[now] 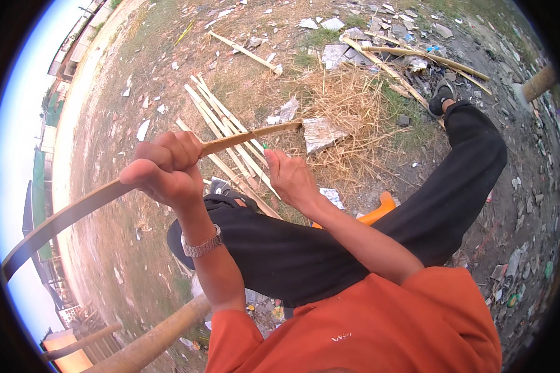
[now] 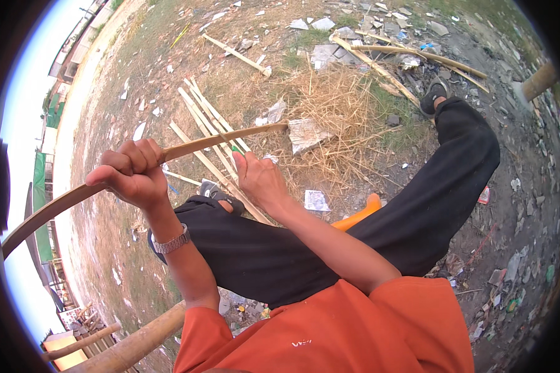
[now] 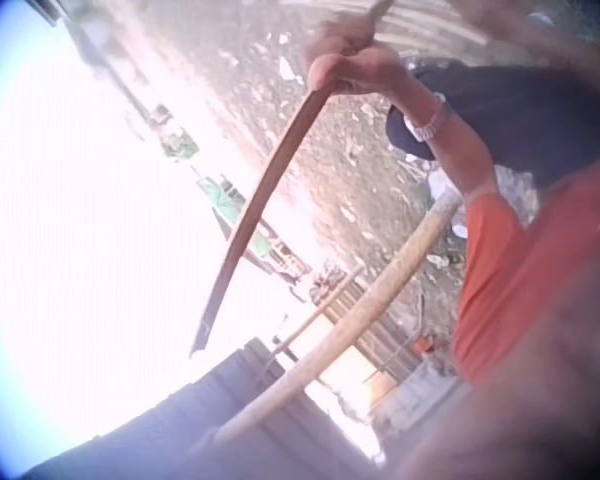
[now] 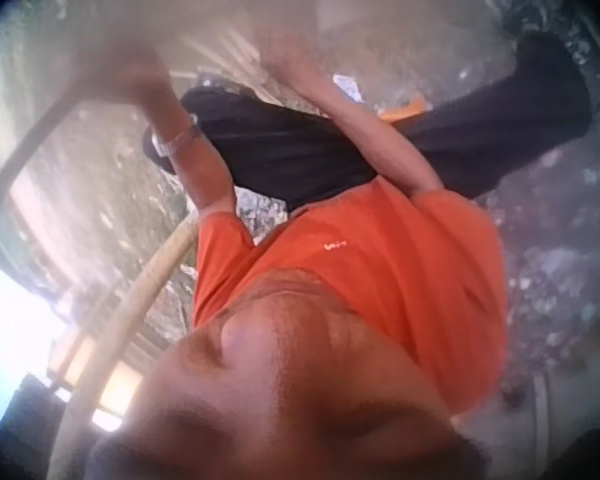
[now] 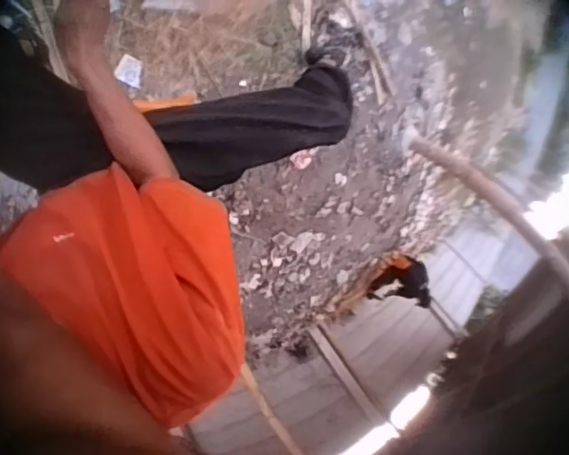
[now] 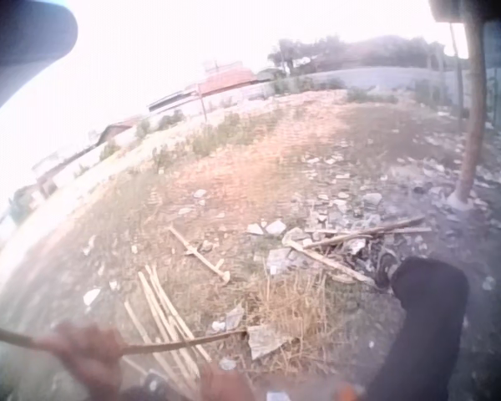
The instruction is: The person holds a long, thin bamboo stick with their left hand and uses a green utility knife in their right hand to shave and carve the surface. The person rotates the stick to work on different sides while seated on a small stool.
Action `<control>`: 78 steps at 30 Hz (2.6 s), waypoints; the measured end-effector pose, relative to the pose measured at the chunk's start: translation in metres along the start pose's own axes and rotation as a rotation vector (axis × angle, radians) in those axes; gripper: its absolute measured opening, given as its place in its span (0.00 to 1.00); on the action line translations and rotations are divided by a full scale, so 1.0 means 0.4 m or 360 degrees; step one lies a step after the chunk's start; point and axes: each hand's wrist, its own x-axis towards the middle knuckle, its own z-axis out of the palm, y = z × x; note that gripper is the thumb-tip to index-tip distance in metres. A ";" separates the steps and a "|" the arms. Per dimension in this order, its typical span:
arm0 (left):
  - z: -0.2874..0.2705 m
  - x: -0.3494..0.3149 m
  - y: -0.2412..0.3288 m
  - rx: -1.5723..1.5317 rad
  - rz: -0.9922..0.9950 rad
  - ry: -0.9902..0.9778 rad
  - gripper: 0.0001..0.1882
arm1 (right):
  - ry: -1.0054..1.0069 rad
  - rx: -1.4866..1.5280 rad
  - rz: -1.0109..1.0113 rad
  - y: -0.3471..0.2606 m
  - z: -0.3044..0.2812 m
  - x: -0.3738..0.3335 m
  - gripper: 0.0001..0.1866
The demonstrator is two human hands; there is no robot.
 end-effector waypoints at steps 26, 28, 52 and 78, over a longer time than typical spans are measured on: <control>0.018 0.008 0.005 0.0086 0.0041 0.0426 0.28 | -0.0204 0.0093 0.0189 -0.020 0.024 0.049 0.29; 0.024 0.014 -0.006 0.0101 0.0022 0.0561 0.29 | -0.0103 0.0017 0.0240 0.056 0.065 0.055 0.31; 0.012 0.013 0.012 0.0175 -0.0052 0.0641 0.30 | -0.0213 -0.0200 0.0545 0.305 0.003 0.036 0.32; -0.022 0.037 -0.002 0.0177 -0.0058 0.0537 0.32 | -0.0475 0.0087 0.0309 0.176 0.039 0.150 0.33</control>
